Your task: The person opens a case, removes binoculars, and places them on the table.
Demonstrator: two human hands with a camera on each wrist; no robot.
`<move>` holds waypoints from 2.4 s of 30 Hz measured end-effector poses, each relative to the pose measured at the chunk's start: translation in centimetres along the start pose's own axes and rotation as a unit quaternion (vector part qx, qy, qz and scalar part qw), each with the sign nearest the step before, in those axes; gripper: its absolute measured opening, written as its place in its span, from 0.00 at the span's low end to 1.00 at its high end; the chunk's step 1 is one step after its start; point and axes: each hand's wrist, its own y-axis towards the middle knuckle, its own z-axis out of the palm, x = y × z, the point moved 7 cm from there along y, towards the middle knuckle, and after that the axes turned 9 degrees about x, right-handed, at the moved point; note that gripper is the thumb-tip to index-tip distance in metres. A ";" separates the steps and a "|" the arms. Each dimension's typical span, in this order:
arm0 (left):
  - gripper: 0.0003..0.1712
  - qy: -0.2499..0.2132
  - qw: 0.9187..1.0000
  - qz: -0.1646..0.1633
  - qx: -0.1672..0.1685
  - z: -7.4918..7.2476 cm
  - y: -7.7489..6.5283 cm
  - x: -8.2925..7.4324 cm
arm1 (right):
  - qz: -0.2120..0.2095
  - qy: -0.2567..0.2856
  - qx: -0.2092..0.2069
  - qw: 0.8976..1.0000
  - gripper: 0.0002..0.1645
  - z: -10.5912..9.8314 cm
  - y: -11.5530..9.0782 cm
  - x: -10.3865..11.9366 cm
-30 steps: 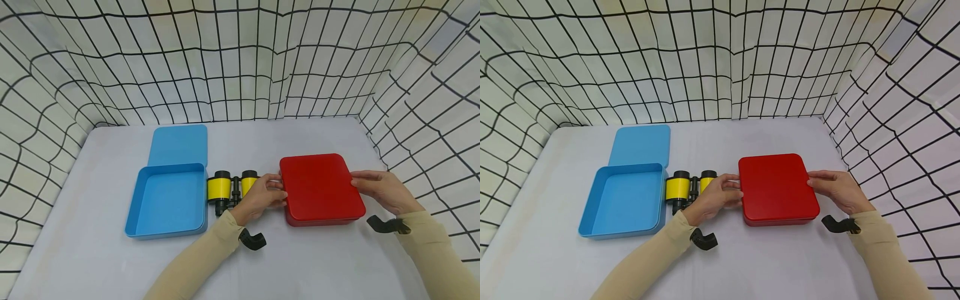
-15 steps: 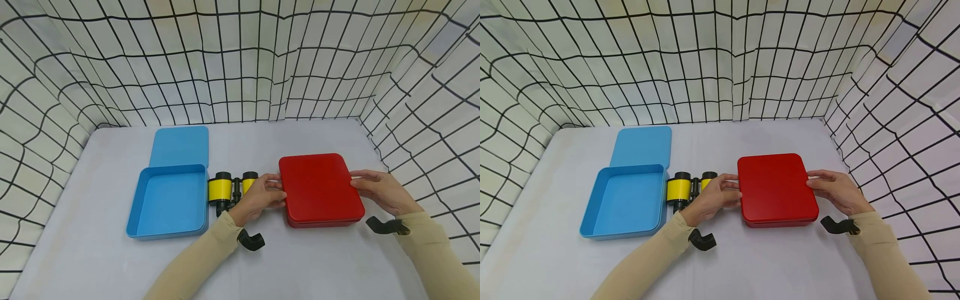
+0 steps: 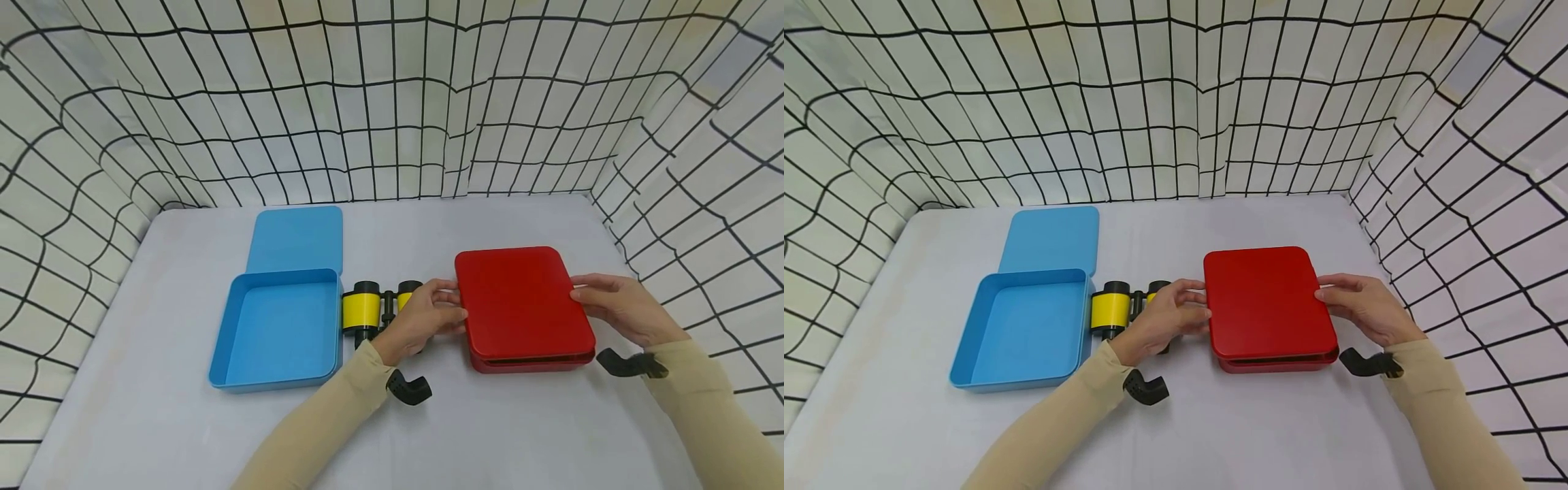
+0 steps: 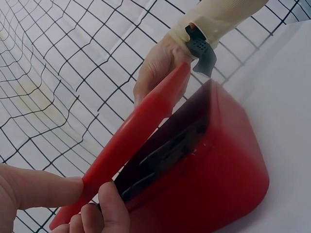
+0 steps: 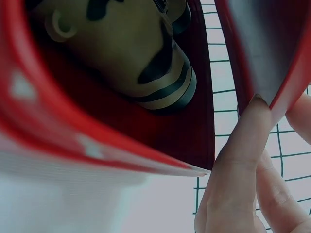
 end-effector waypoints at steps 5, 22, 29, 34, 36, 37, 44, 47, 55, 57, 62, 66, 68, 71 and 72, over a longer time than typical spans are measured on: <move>0.33 0.002 1.000 0.002 0.000 -0.1 0.2 -0.3 | -0.009 -0.001 0.005 1.000 0.45 -0.2 0.4 0.2; 0.32 0.024 0.999 0.023 0.014 -0.6 0.2 -1.7 | -0.019 -0.009 -0.002 1.000 0.43 -0.7 1.4 1.0; 0.32 0.032 0.999 0.028 0.012 -0.8 0.4 -2.1 | -0.027 -0.006 -0.002 1.000 0.43 -1.1 1.8 1.6; 0.33 0.033 0.999 0.030 0.014 -0.9 0.5 -2.3 | -0.031 -0.002 0.005 1.000 0.42 -1.2 2.0 1.9; 0.33 0.036 0.999 0.030 0.015 -0.9 0.6 -2.3 | -0.033 -0.001 0.006 0.999 0.41 -1.3 2.0 2.1; 0.33 0.037 0.999 0.030 0.015 -1.0 0.6 -2.4 | -0.033 0.000 0.006 0.999 0.41 -1.3 2.0 2.2; 0.33 0.040 0.999 0.027 0.012 -1.1 1.0 -2.7 | -0.039 0.010 0.005 0.999 0.41 -1.7 2.3 2.4; 0.33 0.038 0.999 0.026 0.011 -1.1 1.1 -3.0 | -0.037 0.010 0.003 0.999 0.42 -1.8 2.4 2.5; 0.34 0.032 0.999 0.020 0.011 -1.2 1.5 -3.5 | -0.036 -0.001 -0.003 0.999 0.42 -2.2 2.7 3.0; 0.34 0.032 0.999 0.018 0.010 -1.3 1.6 -3.6 | -0.038 -0.005 -0.001 0.999 0.42 -2.3 2.9 3.2; 0.34 0.041 0.999 0.015 0.004 -1.6 1.9 -3.9 | -0.037 -0.013 -0.001 0.999 0.42 -2.6 3.3 3.3; 0.33 0.047 0.999 0.019 0.001 -1.7 2.1 -4.3 | -0.037 -0.019 -0.004 0.999 0.42 -2.9 3.7 3.5; 0.33 0.048 0.999 0.023 0.000 -1.8 2.2 -4.5 | -0.039 -0.021 -0.007 0.999 0.42 -3.0 3.8 3.6; 0.34 0.046 0.999 0.022 -0.001 -2.0 2.4 -4.7 | -0.039 -0.016 -0.010 0.999 0.43 -3.1 3.9 3.8; 0.34 0.045 0.999 0.022 -0.002 -2.1 2.5 -4.8 | -0.039 -0.017 -0.010 0.999 0.43 -3.1 3.9 3.9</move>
